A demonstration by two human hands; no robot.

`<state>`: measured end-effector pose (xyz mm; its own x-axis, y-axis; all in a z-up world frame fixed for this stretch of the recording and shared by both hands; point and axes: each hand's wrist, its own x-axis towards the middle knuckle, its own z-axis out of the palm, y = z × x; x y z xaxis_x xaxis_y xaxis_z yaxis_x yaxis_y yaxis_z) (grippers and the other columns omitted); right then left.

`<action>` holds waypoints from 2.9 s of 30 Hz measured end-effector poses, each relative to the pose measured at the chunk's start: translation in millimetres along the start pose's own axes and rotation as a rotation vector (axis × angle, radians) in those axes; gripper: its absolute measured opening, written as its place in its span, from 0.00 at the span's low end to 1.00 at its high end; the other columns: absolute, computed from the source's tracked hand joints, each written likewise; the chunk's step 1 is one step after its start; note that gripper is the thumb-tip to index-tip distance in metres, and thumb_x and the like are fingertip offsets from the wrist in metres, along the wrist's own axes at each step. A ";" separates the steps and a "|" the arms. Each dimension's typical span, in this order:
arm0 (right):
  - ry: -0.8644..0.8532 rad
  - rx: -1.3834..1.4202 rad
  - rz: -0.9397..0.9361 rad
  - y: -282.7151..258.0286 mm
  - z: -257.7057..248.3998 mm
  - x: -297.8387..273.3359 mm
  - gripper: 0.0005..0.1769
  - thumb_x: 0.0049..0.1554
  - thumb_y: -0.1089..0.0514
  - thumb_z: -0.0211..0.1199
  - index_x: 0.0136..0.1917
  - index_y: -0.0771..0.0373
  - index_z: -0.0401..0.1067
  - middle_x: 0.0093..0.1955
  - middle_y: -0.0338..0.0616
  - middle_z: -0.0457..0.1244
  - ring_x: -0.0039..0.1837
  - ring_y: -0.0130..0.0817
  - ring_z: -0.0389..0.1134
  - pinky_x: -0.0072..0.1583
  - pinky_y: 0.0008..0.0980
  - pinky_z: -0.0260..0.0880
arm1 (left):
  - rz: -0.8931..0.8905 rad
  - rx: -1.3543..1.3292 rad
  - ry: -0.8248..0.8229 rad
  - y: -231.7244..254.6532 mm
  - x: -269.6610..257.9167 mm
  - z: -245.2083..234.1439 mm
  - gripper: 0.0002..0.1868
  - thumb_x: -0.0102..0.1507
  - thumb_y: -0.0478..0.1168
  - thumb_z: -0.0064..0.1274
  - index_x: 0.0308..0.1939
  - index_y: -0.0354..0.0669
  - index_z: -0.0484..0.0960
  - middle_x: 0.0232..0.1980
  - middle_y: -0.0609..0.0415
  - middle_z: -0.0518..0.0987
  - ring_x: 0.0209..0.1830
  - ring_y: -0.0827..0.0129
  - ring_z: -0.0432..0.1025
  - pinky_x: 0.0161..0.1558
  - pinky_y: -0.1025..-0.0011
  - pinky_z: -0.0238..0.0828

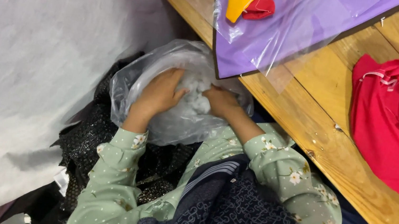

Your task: Stuffing a red fabric pouch with white fiberfill material on a wooden workbench.

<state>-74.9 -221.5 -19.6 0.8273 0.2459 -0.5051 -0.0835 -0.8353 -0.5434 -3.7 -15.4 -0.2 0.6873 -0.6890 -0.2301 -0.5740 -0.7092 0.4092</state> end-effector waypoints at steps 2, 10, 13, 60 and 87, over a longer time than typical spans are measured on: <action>0.019 0.045 -0.058 -10.1 -13.6 -10.6 0.20 0.52 0.59 0.66 0.59 0.53 0.79 0.62 0.58 0.68 0.61 0.60 0.71 0.60 0.55 0.74 | -0.029 0.001 -0.070 29.1 -11.1 -39.0 0.32 0.64 0.46 0.58 0.68 0.35 0.70 0.63 0.32 0.75 0.68 0.42 0.69 0.67 0.50 0.64; 0.044 0.329 -0.201 -27.8 -42.4 -48.8 0.21 0.45 0.59 0.68 0.54 0.60 0.78 0.49 0.59 0.72 0.57 0.61 0.73 0.57 0.54 0.74 | -0.267 -0.104 -0.331 81.7 -33.1 -102.6 0.46 0.56 0.53 0.66 0.74 0.42 0.67 0.71 0.40 0.71 0.73 0.50 0.64 0.71 0.52 0.60; 0.300 0.724 -0.799 -4.4 -38.1 -43.5 0.15 0.39 0.56 0.74 0.35 0.63 0.71 0.35 0.48 0.68 0.41 0.40 0.70 0.53 0.36 0.71 | -0.251 -0.207 -0.348 91.2 -40.0 -126.9 0.53 0.48 0.51 0.72 0.74 0.44 0.66 0.74 0.40 0.68 0.76 0.48 0.61 0.74 0.52 0.56; 0.948 0.351 0.171 309.9 -99.4 -362.2 0.18 0.32 0.48 0.77 0.34 0.53 0.75 0.32 0.40 0.66 0.37 0.41 0.71 0.39 0.37 0.69 | 1.031 -0.268 -0.158 446.5 258.1 86.6 0.11 0.57 0.32 0.51 0.41 0.31 0.84 0.47 0.36 0.81 0.60 0.44 0.72 0.74 0.56 0.56; 1.162 0.266 0.375 312.1 -83.9 -363.2 0.34 0.45 0.55 0.72 0.61 0.57 0.60 0.51 0.63 0.65 0.55 0.70 0.69 0.54 0.61 0.67 | 0.990 -0.031 -0.058 464.0 234.9 69.8 0.24 0.57 0.41 0.59 0.57 0.44 0.81 0.48 0.49 0.78 0.49 0.50 0.75 0.48 0.55 0.72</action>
<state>-354.8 -612.7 50.5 0.7173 -0.6783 0.1592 -0.4175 -0.6014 -0.6812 -139.8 -516.7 74.0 -0.1195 -0.9752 0.1861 -0.8649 0.1943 0.4629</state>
